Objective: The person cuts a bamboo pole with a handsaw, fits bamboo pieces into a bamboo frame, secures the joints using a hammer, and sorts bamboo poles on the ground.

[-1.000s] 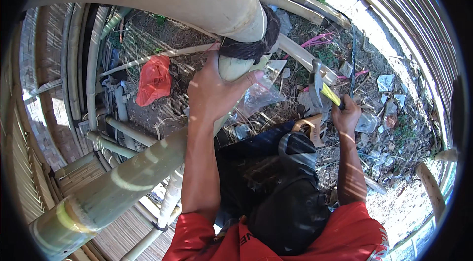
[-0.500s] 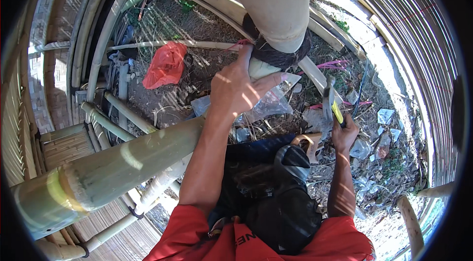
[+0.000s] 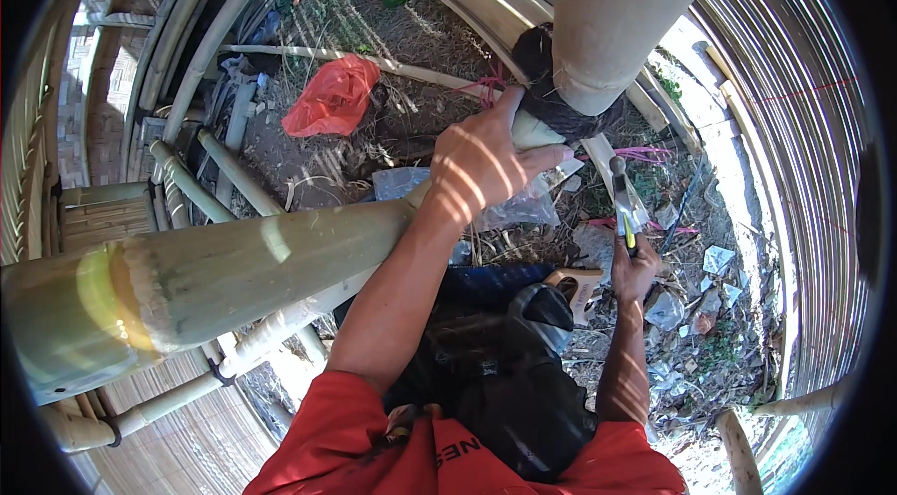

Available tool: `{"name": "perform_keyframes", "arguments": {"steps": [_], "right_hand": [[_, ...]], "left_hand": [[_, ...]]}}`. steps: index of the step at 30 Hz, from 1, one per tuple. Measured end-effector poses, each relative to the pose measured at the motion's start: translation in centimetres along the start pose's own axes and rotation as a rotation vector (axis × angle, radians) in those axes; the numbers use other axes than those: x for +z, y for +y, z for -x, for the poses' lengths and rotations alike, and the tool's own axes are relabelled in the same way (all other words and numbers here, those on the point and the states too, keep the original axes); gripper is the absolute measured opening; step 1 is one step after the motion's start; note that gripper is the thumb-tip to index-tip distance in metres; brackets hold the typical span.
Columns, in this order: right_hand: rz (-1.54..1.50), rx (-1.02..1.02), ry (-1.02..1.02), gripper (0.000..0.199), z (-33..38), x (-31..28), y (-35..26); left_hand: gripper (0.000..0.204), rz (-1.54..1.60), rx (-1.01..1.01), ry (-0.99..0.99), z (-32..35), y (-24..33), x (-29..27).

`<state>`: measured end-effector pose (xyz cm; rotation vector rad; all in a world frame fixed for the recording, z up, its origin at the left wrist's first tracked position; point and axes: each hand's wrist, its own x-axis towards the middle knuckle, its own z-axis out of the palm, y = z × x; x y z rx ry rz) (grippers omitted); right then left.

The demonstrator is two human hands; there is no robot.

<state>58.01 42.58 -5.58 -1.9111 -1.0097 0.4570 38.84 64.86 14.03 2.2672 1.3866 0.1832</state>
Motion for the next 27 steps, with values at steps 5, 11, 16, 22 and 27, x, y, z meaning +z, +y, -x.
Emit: {"name": "perform_keyframes", "arguments": {"steps": [5,11,16,22,27], "right_hand": [[0.010,0.103,-0.025,0.033,1.6,-0.2,2.1],[0.186,0.215,-0.096,0.034,2.5,-0.5,2.2],[0.245,0.317,-0.161,0.046,1.9,0.0,1.6],[0.292,0.348,-0.191,0.047,1.8,0.4,1.6],[0.254,0.355,-0.207,0.046,1.6,0.3,1.2]], "left_hand": [[0.103,-0.020,-0.059,-0.053,-0.3,0.9,-0.3],[0.096,-0.121,-0.162,-0.136,-0.2,1.6,-0.9],[0.087,-0.088,-0.181,-0.120,-0.1,1.7,-0.9],[0.083,-0.084,-0.133,-0.081,-0.1,1.2,-0.3],[0.082,-0.099,-0.122,-0.082,0.0,1.2,-0.4]]}}
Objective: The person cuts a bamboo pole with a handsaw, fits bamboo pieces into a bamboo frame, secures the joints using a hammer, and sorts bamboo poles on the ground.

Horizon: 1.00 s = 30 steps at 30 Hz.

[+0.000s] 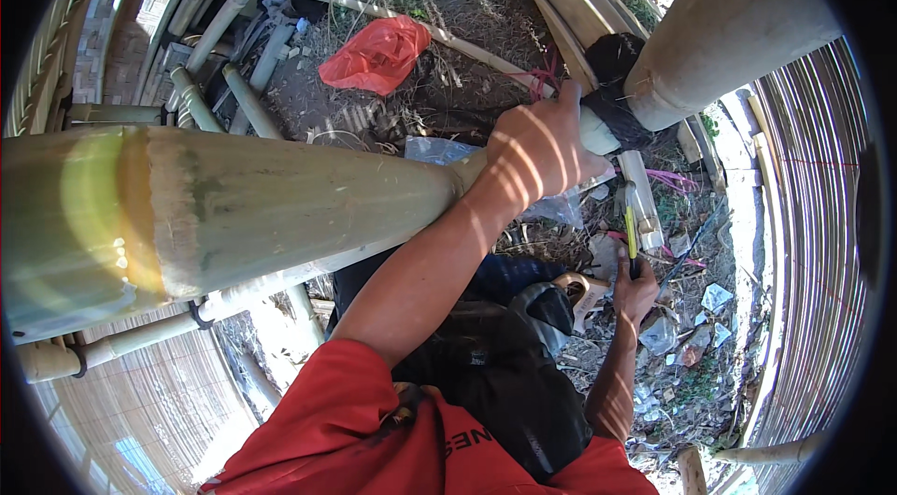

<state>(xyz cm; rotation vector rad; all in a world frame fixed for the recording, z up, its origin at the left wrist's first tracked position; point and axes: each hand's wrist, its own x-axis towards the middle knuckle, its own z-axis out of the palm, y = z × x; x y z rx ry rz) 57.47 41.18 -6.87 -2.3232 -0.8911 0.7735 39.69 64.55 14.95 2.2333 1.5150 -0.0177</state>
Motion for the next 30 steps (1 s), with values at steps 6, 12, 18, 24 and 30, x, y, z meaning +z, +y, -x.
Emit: {"name": "perform_keyframes", "arguments": {"steps": [6,12,18,24,30], "right_hand": [[0.017,-0.013,0.011,0.045,0.0,-0.1,-0.5],[0.053,-0.017,0.012,0.043,-0.2,0.0,-0.3],[0.061,-0.003,-0.006,0.041,-0.2,-0.3,-0.8],[0.078,-0.015,-0.004,0.041,-0.2,-0.1,-0.6],[0.148,-0.063,0.004,0.041,-0.3,-0.1,-0.7]], "left_hand": [[0.083,0.002,0.000,0.005,0.0,-0.1,0.0],[0.085,0.014,-0.013,-0.005,0.0,0.2,-0.1],[0.084,0.005,-0.028,-0.033,-0.1,0.2,-0.4],[0.091,0.028,-0.023,-0.017,0.2,0.2,-0.5],[0.050,0.160,0.687,0.782,5.5,-0.7,0.7]]}}
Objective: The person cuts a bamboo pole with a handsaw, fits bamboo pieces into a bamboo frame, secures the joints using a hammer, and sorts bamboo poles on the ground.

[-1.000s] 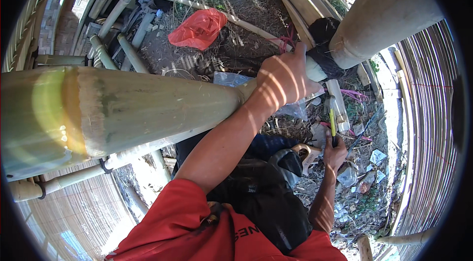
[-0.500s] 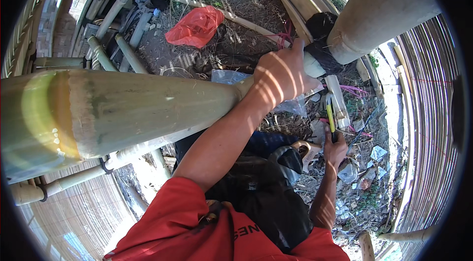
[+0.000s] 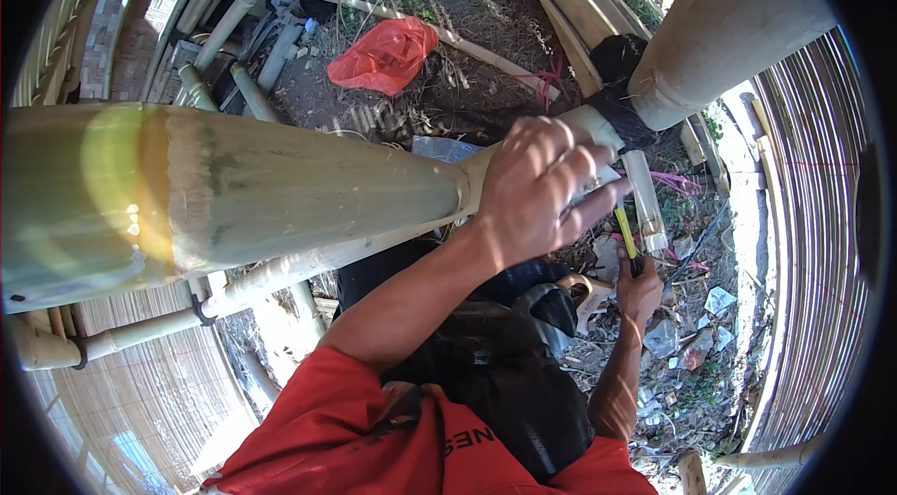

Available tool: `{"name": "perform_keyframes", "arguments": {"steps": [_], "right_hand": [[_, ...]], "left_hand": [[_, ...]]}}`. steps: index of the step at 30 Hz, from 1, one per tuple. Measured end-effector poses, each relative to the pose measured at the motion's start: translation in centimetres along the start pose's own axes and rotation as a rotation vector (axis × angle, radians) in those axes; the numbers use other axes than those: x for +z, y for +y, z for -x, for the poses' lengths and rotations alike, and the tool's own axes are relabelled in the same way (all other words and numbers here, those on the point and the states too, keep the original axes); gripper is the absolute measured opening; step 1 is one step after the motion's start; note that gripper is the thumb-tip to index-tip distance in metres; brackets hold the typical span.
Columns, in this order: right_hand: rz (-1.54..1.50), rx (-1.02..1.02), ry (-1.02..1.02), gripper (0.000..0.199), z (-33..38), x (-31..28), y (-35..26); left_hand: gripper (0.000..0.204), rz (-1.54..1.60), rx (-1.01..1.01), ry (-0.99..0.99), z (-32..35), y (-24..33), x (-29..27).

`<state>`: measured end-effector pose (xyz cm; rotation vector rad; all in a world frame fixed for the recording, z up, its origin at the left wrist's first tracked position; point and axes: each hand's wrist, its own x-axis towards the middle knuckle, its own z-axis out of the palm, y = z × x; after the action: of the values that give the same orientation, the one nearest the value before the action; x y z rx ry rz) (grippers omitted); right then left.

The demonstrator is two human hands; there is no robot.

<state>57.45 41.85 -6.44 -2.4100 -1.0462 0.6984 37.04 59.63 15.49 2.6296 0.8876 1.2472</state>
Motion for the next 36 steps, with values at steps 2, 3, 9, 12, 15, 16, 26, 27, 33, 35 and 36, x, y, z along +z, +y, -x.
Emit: {"name": "perform_keyframes", "arguments": {"steps": [2,3,9,12,15,16,26,27,33,35,36], "right_hand": [[0.016,-0.060,-0.020,0.041,-0.1,-0.2,0.1],[0.026,-0.045,-0.087,0.040,-0.1,-1.2,-1.1],[0.152,-0.131,-0.122,0.041,-0.6,-2.9,-1.7],[0.104,-0.204,-0.028,0.046,-1.1,-7.0,-5.9],[-0.226,-0.328,0.187,0.059,-2.6,-12.1,-13.1],[-0.268,-0.374,0.220,0.075,-3.5,-13.1,-15.4],[-0.429,-0.994,0.749,0.114,-9.0,-19.7,-28.7],[-0.435,-0.958,0.737,0.111,-9.4,-19.4,-28.8],[-0.519,-0.932,0.680,0.098,-9.6,-19.0,-30.4],[-0.612,-0.989,0.686,0.095,-9.0,-19.2,-31.0],[-0.623,-1.002,0.682,0.095,-8.9,-19.6,-31.2]], "left_hand": [[0.034,-0.027,0.090,0.113,1.7,4.5,-5.3],[0.039,-0.093,0.100,0.047,2.4,6.4,-9.6],[0.058,-0.066,-0.060,0.641,-2.4,4.1,-25.4],[0.061,0.854,-0.312,0.352,-6.4,2.7,-29.1],[0.075,1.026,-0.473,0.096,-10.0,0.1,-31.4],[0.079,1.073,-0.536,0.005,-10.1,-0.6,-31.4],[0.087,1.141,-0.198,0.083,-9.9,0.6,-26.4],[0.087,1.120,-0.205,0.089,-9.8,0.7,-26.4],[0.074,1.004,-0.098,-0.142,-9.9,0.0,-26.6],[0.070,0.961,-0.038,-0.104,-10.3,0.8,-25.3],[0.071,0.887,0.091,-0.143,-10.8,0.0,-25.1]]}}
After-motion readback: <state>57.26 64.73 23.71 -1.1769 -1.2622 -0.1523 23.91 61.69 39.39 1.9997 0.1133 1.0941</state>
